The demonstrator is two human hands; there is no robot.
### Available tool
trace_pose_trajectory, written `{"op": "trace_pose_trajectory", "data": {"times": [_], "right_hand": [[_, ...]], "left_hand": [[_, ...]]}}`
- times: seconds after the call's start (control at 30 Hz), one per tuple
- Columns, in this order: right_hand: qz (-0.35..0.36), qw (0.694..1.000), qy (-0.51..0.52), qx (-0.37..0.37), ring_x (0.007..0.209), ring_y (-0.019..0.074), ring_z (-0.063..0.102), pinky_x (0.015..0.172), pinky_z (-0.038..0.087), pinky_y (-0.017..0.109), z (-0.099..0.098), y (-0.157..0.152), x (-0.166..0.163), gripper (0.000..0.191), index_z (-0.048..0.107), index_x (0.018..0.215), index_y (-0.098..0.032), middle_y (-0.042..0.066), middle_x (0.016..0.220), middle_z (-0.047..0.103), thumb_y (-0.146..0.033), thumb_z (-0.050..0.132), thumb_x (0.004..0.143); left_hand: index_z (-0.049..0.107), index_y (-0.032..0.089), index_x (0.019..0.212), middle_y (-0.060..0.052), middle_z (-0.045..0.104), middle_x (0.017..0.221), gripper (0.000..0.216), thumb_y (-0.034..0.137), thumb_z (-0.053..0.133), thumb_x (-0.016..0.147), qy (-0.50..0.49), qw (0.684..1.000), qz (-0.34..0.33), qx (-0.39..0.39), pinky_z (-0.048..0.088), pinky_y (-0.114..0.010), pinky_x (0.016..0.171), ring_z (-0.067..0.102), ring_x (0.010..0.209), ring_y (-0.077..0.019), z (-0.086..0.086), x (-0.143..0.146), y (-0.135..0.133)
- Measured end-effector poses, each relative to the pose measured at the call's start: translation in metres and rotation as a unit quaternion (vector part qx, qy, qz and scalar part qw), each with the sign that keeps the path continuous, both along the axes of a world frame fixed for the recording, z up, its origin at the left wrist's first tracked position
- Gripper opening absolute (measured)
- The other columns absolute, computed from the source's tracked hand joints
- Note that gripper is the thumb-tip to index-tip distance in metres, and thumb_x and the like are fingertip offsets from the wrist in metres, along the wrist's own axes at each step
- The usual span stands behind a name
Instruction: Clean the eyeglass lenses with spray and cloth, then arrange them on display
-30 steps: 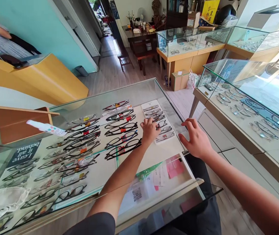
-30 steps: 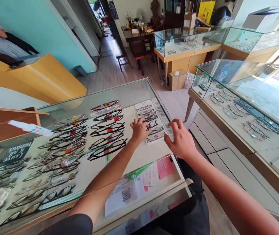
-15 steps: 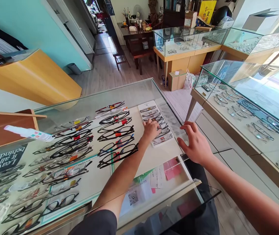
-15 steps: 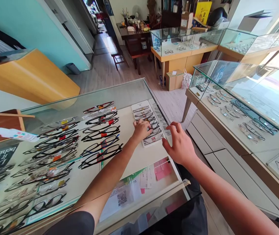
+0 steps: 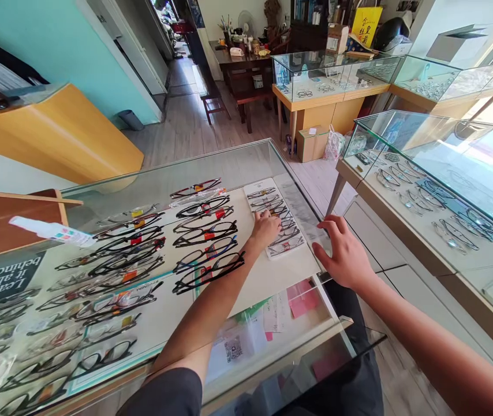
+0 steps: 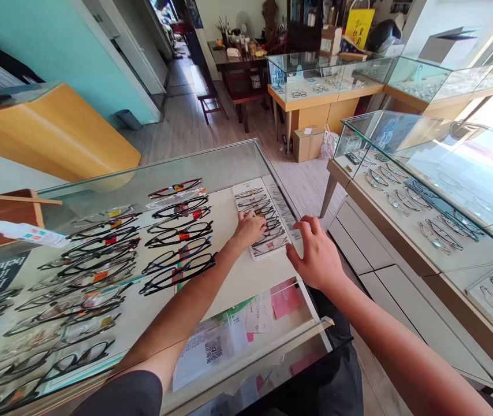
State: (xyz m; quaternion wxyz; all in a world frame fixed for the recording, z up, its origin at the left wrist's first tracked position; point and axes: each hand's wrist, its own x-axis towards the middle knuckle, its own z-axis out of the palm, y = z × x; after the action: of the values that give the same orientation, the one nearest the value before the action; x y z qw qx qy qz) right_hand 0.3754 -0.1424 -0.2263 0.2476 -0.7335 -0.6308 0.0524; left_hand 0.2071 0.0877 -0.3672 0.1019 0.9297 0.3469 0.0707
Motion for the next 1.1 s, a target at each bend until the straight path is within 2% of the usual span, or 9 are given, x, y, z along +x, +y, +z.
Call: {"op": "trace_pose_trajectory", "data": {"times": [0.1, 0.23, 0.57, 0.8, 0.97, 1.1], "right_hand": [[0.004, 1.0, 0.001, 0.002, 0.111, 0.0342, 0.076, 0.085, 0.063, 0.049, 0.0, 0.0, 0.0, 0.037, 0.053, 0.136, -0.023, 0.016, 0.146, 0.061, -0.042, 0.056, 0.104], [-0.001, 1.0, 0.0, -0.004, 0.112, 0.0347, 0.075, 0.085, 0.063, 0.049, 0.0, 0.0, 0.0, 0.037, 0.053, 0.137, -0.024, 0.017, 0.147, 0.06, -0.043, 0.054, 0.105], [-0.003, 1.0, -0.013, -0.002, 0.103, 0.0334, 0.075, 0.077, 0.062, 0.047, -0.003, 0.0, 0.001, 0.038, 0.055, 0.137, -0.024, 0.017, 0.146, 0.061, -0.043, 0.056, 0.104], [-0.008, 1.0, -0.011, -0.007, 0.105, 0.0337, 0.076, 0.077, 0.062, 0.048, -0.002, 0.0, 0.0, 0.037, 0.055, 0.136, -0.024, 0.016, 0.147, 0.06, -0.043, 0.055, 0.105], [-0.01, 1.0, -0.012, -0.009, 0.102, 0.0331, 0.075, 0.073, 0.061, 0.047, -0.002, 0.0, 0.0, 0.037, 0.055, 0.136, -0.025, 0.016, 0.147, 0.061, -0.045, 0.055, 0.105], [-0.01, 1.0, -0.01, -0.005, 0.102, 0.0327, 0.076, 0.072, 0.061, 0.045, -0.002, 0.0, 0.0, 0.037, 0.055, 0.137, -0.025, 0.016, 0.146, 0.061, -0.043, 0.055, 0.104]], "left_hand": [[0.076, 0.022, 0.103, -0.016, 0.081, 0.11, 0.014, 0.028, 0.063, 0.103, -0.003, 1.0, -0.005, 0.01, 0.032, -0.057, 0.108, 0.054, 0.124, -0.0388, -0.001, -0.002, -0.001], [0.074, 0.023, 0.112, -0.015, 0.08, 0.122, 0.018, 0.034, 0.064, 0.103, -0.013, 1.0, -0.009, 0.018, 0.032, -0.056, 0.109, 0.054, 0.127, -0.0388, -0.004, -0.006, -0.001], [0.069, 0.021, 0.13, -0.016, 0.08, 0.115, 0.039, 0.051, 0.061, 0.105, -0.036, 0.999, 0.017, 0.013, 0.032, -0.052, 0.107, 0.058, 0.124, -0.0388, -0.016, 0.001, 0.012], [0.071, 0.022, 0.126, -0.016, 0.079, 0.126, 0.031, 0.044, 0.059, 0.107, -0.05, 0.998, 0.027, 0.03, 0.034, -0.053, 0.107, 0.056, 0.126, -0.0385, -0.014, -0.001, 0.013], [0.074, 0.025, 0.114, -0.013, 0.081, 0.119, 0.019, 0.029, 0.057, 0.107, -0.053, 0.998, 0.03, 0.035, 0.035, -0.052, 0.106, 0.058, 0.123, -0.0357, -0.014, -0.001, 0.016], [0.075, 0.026, 0.112, -0.012, 0.082, 0.112, 0.02, 0.018, 0.058, 0.104, -0.053, 0.997, 0.04, 0.036, 0.036, -0.052, 0.105, 0.059, 0.121, -0.035, -0.015, 0.003, 0.02]]}}
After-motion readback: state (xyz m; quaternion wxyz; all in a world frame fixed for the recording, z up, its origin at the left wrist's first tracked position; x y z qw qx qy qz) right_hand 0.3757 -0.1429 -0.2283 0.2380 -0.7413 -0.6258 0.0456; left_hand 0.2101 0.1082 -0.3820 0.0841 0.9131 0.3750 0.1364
